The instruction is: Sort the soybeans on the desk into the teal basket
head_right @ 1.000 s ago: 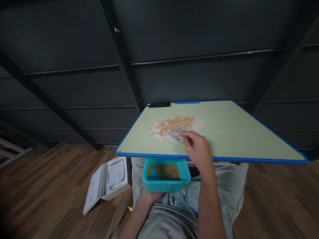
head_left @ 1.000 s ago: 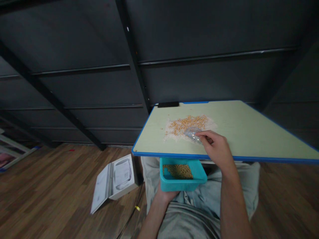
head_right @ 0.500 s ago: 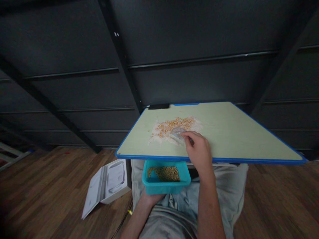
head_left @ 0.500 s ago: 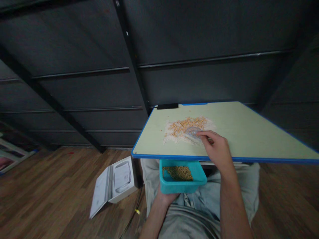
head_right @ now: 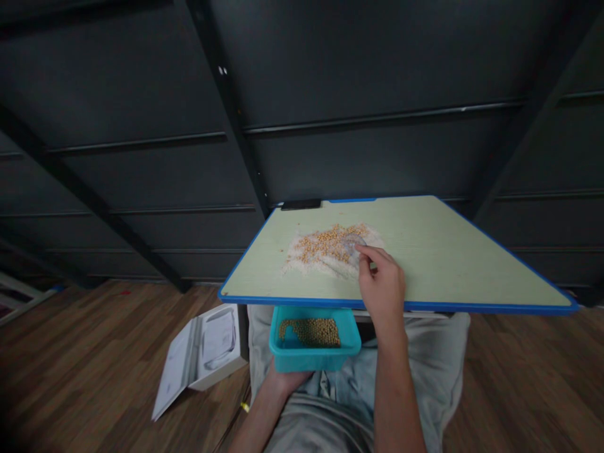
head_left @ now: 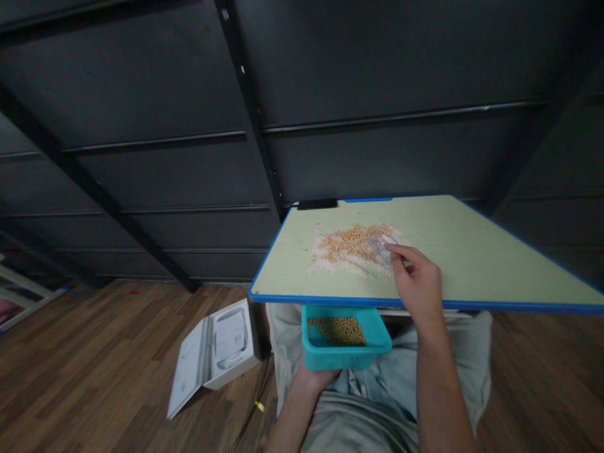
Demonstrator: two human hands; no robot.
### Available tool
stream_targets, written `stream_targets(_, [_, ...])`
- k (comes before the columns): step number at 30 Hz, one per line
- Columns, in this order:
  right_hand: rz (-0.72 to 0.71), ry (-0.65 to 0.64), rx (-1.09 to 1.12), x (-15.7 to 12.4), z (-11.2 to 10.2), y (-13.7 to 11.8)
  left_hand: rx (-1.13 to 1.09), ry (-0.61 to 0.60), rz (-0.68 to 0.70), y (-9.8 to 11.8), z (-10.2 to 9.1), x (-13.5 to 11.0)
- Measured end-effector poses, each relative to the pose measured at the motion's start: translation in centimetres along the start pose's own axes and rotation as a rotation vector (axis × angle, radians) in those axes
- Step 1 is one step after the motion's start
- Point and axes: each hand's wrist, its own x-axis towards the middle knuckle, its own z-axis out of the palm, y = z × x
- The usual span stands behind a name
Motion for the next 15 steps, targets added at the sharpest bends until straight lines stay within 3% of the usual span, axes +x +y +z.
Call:
stream_targets(10, [-0.003, 0.007, -0.029, 0.1, 0.0, 0.2, -0.030, -0.004, -0.011, 0.5, 1.5, 0.0])
stream_targets(15, [-0.026, -0.022, -0.069, 0.1, -0.1, 0.2, -0.020, 0.078, -0.032, 0.5, 1.2, 0.0])
